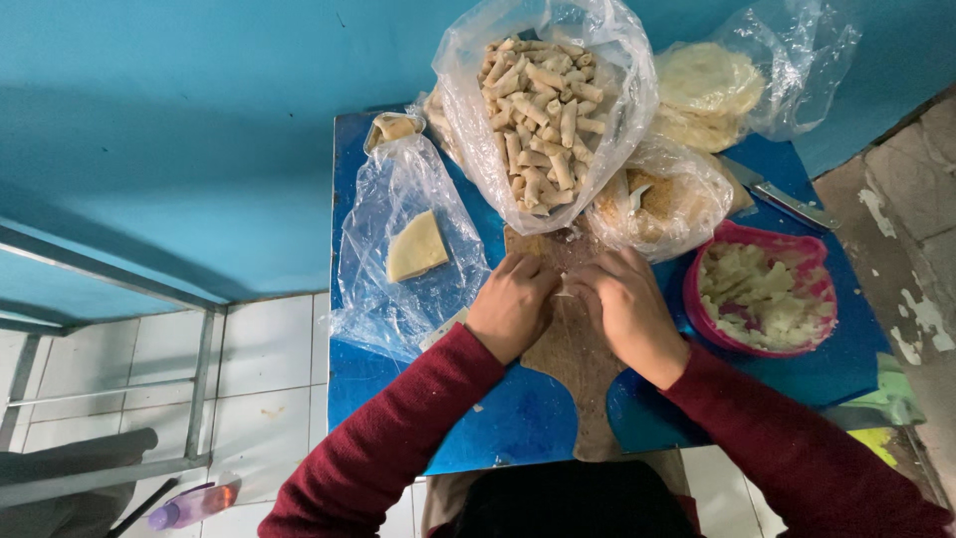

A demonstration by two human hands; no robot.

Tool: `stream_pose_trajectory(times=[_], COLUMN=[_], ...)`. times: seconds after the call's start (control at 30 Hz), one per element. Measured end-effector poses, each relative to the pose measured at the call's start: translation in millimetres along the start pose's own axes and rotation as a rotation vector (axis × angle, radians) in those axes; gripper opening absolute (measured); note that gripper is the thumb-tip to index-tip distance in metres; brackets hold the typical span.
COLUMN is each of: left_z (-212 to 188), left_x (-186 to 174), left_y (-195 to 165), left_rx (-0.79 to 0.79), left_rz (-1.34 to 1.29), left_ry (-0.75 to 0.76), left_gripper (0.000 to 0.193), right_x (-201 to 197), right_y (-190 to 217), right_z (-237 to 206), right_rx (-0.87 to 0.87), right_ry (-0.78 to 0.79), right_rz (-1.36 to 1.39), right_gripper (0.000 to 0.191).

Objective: The person places thin cheese slices onto small dough pieces on a wooden board, sprinkles a powdery seasoning over them with a spoon, folds the dough over the cheese, and stacks the finished pieces on the board. They repeat this cycle, taking dough pieces from a pink bowl and cheese from a plastic bag on the table.

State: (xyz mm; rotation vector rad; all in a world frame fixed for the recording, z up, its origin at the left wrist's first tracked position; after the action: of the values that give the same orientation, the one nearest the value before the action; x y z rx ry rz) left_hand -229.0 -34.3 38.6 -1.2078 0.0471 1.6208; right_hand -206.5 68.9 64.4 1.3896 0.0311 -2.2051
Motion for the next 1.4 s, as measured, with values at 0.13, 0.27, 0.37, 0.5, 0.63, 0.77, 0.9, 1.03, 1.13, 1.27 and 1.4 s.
stream_pose_trajectory(times=[0.13,0.27,0.37,0.5,0.63,0.77,0.9,1.03,1.13,1.27,1.4], left_z=[-4,-3,-2,-1,-5,-22,-48,-66,-70,-61,-39], left_x=[0,3,-1,-11,-38,-70,-100,-120,-126,-148,-161], left_y=[0,4,4,-1,-3,-21,-10,15,25,26,43], left_rx=[-0.006,0.000,0.028,0.051,-0.036,-0.003,-0.107,-0.206,-0.248,-0.228,-0.372], left_rz=[-0.058,-0.026,0.010,0.003,-0.004,-0.001,0.038,0.109,0.112,0.114,0.173], left_ry=[-0.013,-0.010,-0.062,-0.100,-0.121,-0.135,-0.149,-0.113,-0.127,-0.287,-0.282], left_gripper=[0.017,0.013,0.014,0.023,0.023,0.032,0.023,0.013,0.010,0.011,0.029], right_x=[0,5,10,11,-5,-16,-29,16,7,-70,-84], right_y=[3,2,4,10,20,14,23,30,24,11,35], right_z=[-4,-4,-4,-9,-5,4,0,-9,18,69,72], right_rx=[-0.026,-0.041,-0.062,-0.048,-0.081,0.000,-0.075,-0.103,0.010,0.073,-0.010], right_ry=[-0.001,-0.006,-0.038,-0.003,-0.057,-0.054,-0.141,0.531,0.600,0.049,-0.053], right_rz=[0.018,-0.061,-0.219,-0.310,-0.299,-0.186,-0.051,0.203,0.350,0.526,0.333], right_gripper=[0.018,0.018,0.025,0.025,0.032,0.019,0.014,0.021,0.029,0.075,0.080])
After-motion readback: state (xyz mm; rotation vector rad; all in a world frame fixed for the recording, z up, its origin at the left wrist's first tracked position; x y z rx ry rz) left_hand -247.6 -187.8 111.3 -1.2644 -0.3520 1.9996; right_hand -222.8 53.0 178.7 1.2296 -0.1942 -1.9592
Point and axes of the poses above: each hand's wrist, its own z-axis towards the middle knuckle, its own x-axis out of the palm, y = z × x, the point moved 10 cm from there along z, towards the middle knuckle, and after that the axes turned 9 degrees about -z, right-handed, at the moved point
